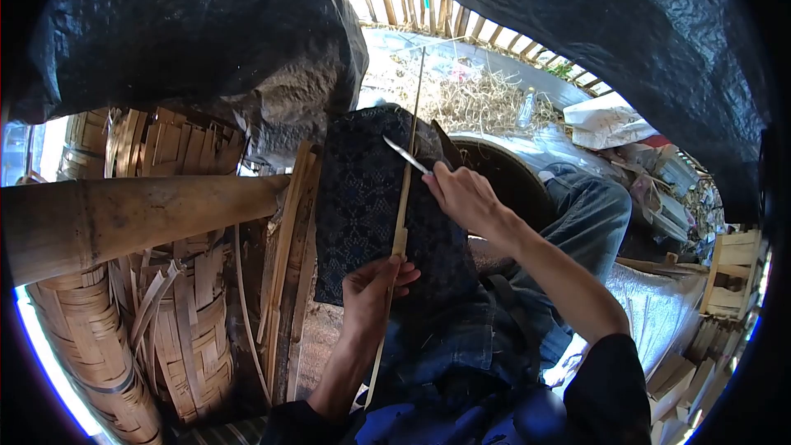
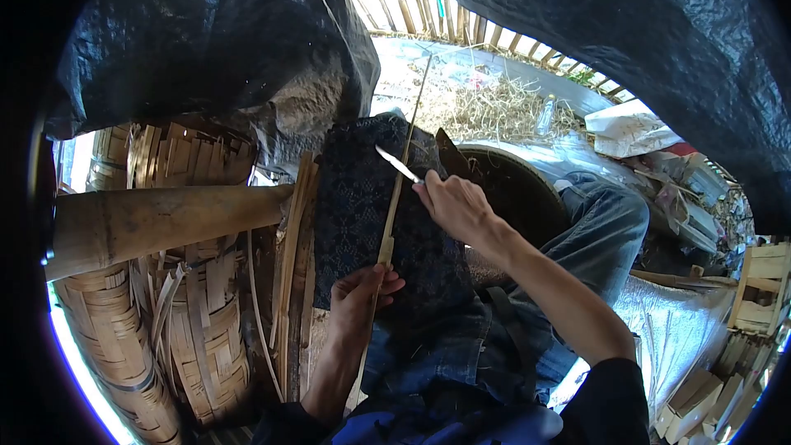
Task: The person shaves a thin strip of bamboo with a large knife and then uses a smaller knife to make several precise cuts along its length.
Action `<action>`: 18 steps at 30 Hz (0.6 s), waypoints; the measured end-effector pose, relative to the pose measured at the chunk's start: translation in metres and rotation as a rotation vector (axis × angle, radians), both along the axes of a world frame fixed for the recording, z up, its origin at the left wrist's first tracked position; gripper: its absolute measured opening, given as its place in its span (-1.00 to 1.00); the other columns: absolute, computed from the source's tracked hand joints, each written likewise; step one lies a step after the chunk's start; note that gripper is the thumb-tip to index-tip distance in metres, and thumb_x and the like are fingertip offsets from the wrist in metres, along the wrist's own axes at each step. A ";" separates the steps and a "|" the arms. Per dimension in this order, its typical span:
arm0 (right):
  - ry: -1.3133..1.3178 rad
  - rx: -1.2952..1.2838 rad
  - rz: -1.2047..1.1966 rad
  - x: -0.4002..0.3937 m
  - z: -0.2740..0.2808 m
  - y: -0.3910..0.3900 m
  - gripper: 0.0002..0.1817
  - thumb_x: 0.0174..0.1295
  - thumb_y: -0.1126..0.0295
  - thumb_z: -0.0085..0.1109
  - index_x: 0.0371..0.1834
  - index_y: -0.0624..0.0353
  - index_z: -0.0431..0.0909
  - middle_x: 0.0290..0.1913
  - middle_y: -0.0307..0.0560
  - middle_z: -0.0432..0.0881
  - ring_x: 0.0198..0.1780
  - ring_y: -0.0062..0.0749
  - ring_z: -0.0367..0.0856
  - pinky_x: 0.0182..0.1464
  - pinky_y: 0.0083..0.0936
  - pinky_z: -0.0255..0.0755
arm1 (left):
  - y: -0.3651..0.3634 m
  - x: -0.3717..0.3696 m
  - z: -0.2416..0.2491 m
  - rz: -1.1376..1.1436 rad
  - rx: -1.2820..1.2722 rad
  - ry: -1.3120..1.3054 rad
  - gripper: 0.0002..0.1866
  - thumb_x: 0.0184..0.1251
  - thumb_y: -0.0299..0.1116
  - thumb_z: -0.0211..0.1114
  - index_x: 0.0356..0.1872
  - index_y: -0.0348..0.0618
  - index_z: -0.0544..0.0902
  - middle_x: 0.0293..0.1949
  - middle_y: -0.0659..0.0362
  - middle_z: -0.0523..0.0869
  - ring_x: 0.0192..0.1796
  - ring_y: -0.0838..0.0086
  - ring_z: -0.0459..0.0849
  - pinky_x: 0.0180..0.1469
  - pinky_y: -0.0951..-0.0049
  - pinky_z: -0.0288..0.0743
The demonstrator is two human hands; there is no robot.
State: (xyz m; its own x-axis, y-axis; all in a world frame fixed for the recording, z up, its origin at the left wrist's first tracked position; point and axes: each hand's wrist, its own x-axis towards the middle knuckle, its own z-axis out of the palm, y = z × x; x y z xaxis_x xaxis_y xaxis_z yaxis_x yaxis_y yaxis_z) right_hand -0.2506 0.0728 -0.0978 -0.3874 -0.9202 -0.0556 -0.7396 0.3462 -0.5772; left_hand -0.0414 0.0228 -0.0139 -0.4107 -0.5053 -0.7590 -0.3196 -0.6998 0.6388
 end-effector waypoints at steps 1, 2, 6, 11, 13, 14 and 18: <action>0.007 -0.008 -0.007 -0.011 -0.008 -0.008 -0.65 0.47 0.21 -0.11 -0.40 0.26 0.35 -0.77 -0.02 0.45 -0.73 -0.08 0.51 -0.67 -0.16 0.39 | -0.001 0.002 -0.001 -0.004 0.001 0.002 -0.76 0.35 -0.24 0.28 -0.20 -0.23 0.70 -0.29 0.15 0.77 -0.19 0.38 0.77 -0.29 0.56 0.50; 0.011 0.033 -0.007 -0.022 -0.017 -0.015 -0.63 0.50 0.22 -0.16 -0.40 0.27 0.36 -0.77 -0.08 0.43 -0.78 -0.21 0.44 -0.72 -0.26 0.34 | 0.000 0.005 0.001 -0.009 -0.004 0.007 -0.76 0.35 -0.24 0.28 -0.20 -0.23 0.70 -0.29 0.15 0.77 -0.19 0.38 0.77 -0.29 0.56 0.50; -0.024 0.326 -0.027 -0.070 -0.035 -0.035 -0.56 0.56 0.22 -0.40 -0.22 0.39 0.39 -0.69 -0.22 0.27 -0.79 -0.68 0.01 -0.86 -0.72 -0.10 | 0.000 0.014 0.004 -0.001 0.042 0.043 -0.73 0.37 -0.23 0.26 -0.18 -0.27 0.69 -0.32 0.14 0.76 -0.29 0.42 0.76 -0.34 0.57 0.50; -0.107 -0.171 -0.434 -0.069 -0.026 -0.023 -0.57 0.53 0.17 -0.28 -0.27 0.35 0.42 -0.61 -0.03 0.37 -0.67 -0.32 0.27 -0.50 -0.26 0.30 | -0.007 0.004 0.027 -0.133 -0.101 -0.047 -0.69 0.35 -0.23 0.29 -0.16 -0.34 0.68 -0.42 0.15 0.71 -0.48 0.53 0.67 -0.42 0.58 0.47; -0.386 -0.083 -0.494 -0.050 -0.006 -0.004 -0.52 0.51 0.11 -0.29 -0.36 0.34 0.39 -0.65 0.01 0.34 -0.64 -0.17 0.31 -0.44 -0.21 0.27 | -0.009 0.000 0.031 -0.351 -0.374 -0.150 -0.69 0.31 -0.24 0.34 -0.19 -0.36 0.68 -0.40 0.15 0.73 -0.48 0.59 0.65 -0.45 0.62 0.44; -0.385 -0.081 -0.496 -0.042 0.004 0.007 -0.52 0.51 0.11 -0.29 -0.36 0.34 0.39 -0.65 0.01 0.34 -0.64 -0.17 0.31 -0.44 -0.21 0.27 | -0.009 -0.002 0.030 -0.353 -0.372 -0.149 -0.69 0.31 -0.24 0.34 -0.19 -0.36 0.68 -0.40 0.15 0.73 -0.48 0.59 0.65 -0.45 0.62 0.44; -0.516 -0.199 -0.287 -0.007 0.036 0.048 -0.56 0.51 0.16 -0.28 -0.39 0.31 0.36 -0.68 0.06 0.31 -0.64 -0.01 0.30 -0.48 -0.18 0.23 | -0.009 -0.008 0.022 -0.344 -0.397 -0.157 -0.68 0.27 -0.24 0.38 -0.20 -0.36 0.68 -0.44 0.15 0.72 -0.49 0.62 0.63 -0.47 0.62 0.42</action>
State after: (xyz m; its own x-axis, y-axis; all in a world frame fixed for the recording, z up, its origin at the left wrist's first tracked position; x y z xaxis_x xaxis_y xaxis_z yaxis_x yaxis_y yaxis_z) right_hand -0.2579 0.1206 -0.0618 -0.5899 -0.7952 -0.1401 -0.2410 0.3390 -0.9094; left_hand -0.0489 0.0141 0.0078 -0.5003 -0.6216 -0.6027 -0.6000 -0.2530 0.7589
